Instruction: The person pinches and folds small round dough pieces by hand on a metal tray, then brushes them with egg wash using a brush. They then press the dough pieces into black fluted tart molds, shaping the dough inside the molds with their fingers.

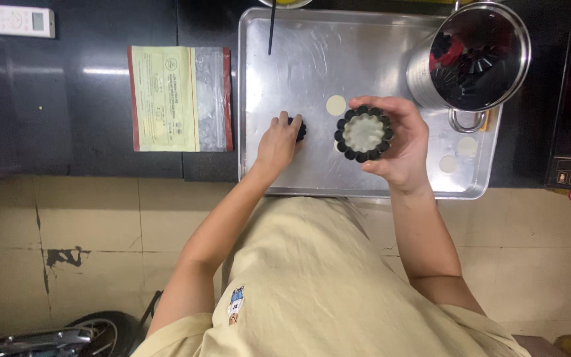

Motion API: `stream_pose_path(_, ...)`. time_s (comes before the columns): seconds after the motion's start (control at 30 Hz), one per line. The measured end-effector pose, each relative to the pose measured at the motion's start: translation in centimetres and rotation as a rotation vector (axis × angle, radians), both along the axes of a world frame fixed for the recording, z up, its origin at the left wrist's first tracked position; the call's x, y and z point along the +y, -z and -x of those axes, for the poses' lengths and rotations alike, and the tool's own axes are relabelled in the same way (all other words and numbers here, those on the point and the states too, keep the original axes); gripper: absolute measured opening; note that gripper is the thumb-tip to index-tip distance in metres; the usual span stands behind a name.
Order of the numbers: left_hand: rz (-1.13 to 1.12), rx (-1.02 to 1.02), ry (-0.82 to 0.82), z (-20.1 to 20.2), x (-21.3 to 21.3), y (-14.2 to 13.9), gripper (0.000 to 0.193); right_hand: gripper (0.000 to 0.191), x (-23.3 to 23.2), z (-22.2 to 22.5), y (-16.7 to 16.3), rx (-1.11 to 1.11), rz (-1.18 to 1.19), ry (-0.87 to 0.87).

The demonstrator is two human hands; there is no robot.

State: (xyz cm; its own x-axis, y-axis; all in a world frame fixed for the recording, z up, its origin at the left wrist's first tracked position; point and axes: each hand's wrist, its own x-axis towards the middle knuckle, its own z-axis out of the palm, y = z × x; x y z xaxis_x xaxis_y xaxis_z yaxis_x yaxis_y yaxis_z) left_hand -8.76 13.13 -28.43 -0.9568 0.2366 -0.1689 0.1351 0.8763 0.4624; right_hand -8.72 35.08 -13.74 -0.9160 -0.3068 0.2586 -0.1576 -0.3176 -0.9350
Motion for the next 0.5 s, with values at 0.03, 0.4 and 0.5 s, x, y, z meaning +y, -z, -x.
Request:
stream_pose_path(0.03, -0.007, -0.015, -0.011, 0.0, 0.1, -0.3, 0.067, 0.076, 0.0, 0.0, -0.2, 0.01, -0.002, -0.005)
stream_pose_path(0.4, -1.466, -0.316, -0.097, 0.0, 0.4, -13.8, 0.042, 0.07, 0.5, 1.8, -1.0, 0.006, -0.118, -0.158)
stream_pose_path(0.5, -1.396, -0.275, -0.209, 0.6, 1.5, -15.2, 0.036, 0.07, -0.1, 2.3, -0.9, 0.049, -0.163, -0.142)
